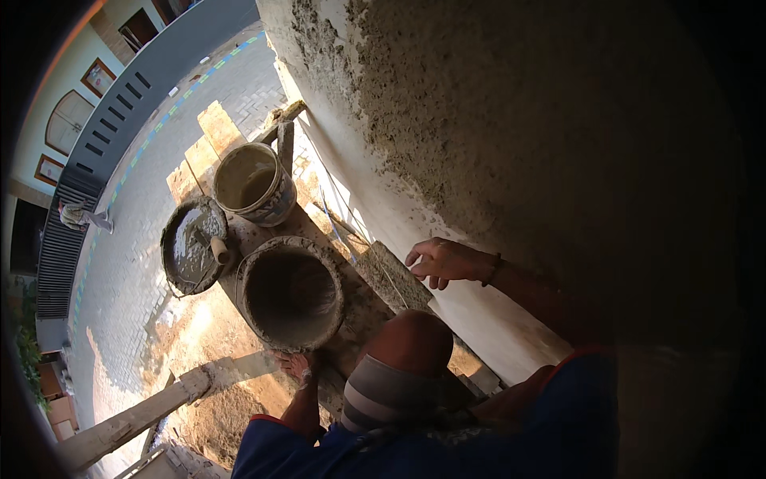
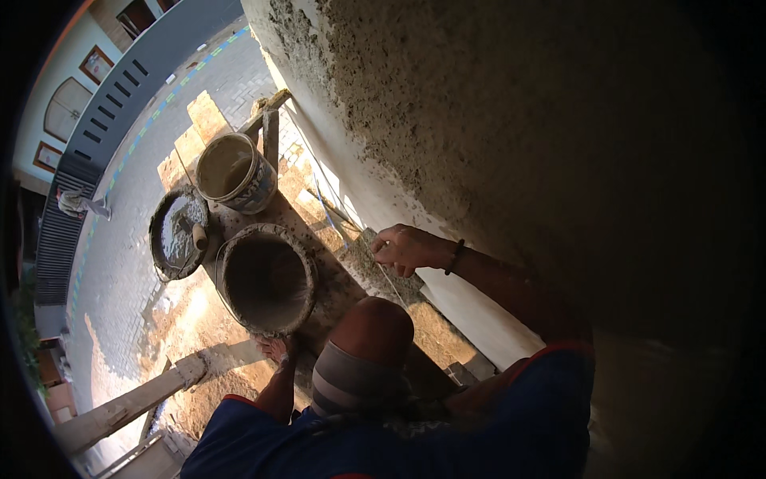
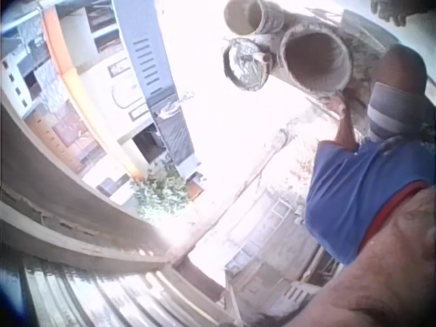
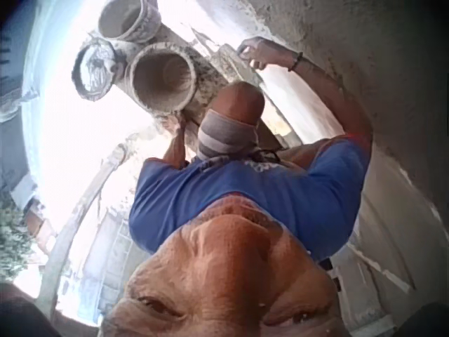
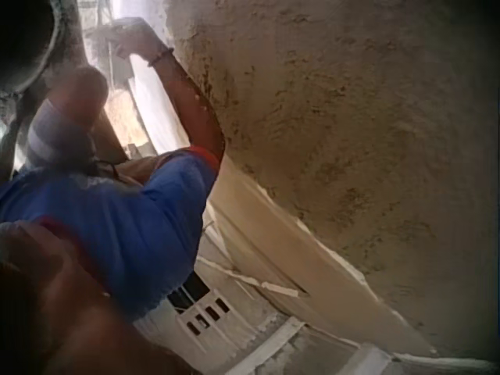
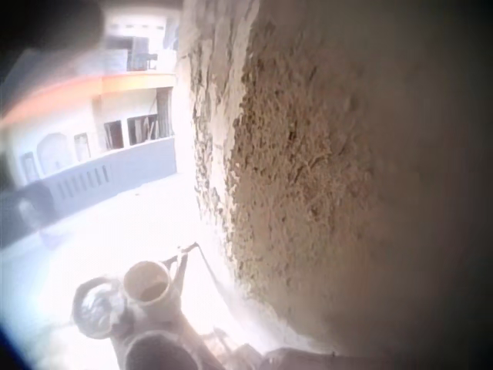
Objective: The person applies wet mortar from buckets onto a wall using a trowel and then uses a long wooden board to level and smooth the surface.
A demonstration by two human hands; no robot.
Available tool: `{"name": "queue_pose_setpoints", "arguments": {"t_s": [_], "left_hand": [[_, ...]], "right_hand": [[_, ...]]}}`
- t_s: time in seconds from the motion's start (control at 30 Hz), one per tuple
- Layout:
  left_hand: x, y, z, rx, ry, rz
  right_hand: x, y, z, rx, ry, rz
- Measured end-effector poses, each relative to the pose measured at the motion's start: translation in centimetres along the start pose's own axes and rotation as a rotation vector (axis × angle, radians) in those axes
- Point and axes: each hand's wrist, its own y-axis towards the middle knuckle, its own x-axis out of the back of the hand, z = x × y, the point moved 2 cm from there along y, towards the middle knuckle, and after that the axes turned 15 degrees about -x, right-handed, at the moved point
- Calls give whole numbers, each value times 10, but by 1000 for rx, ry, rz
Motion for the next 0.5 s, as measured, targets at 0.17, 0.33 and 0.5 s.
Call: {"name": "queue_pose_setpoints", "arguments": {"t_s": [0.17,0.33,0.5], "left_hand": [[-14,22,-3,41,194,-225],[47,10,-108,-472,-235,-586],[130,-74,-254,-1312,-599,-233]], "right_hand": [[20,-129,-208,-408,-152,-207],[-62,-213,-397,-627,196,-626],[-242,-213,-538,-581,497,-980]]}}
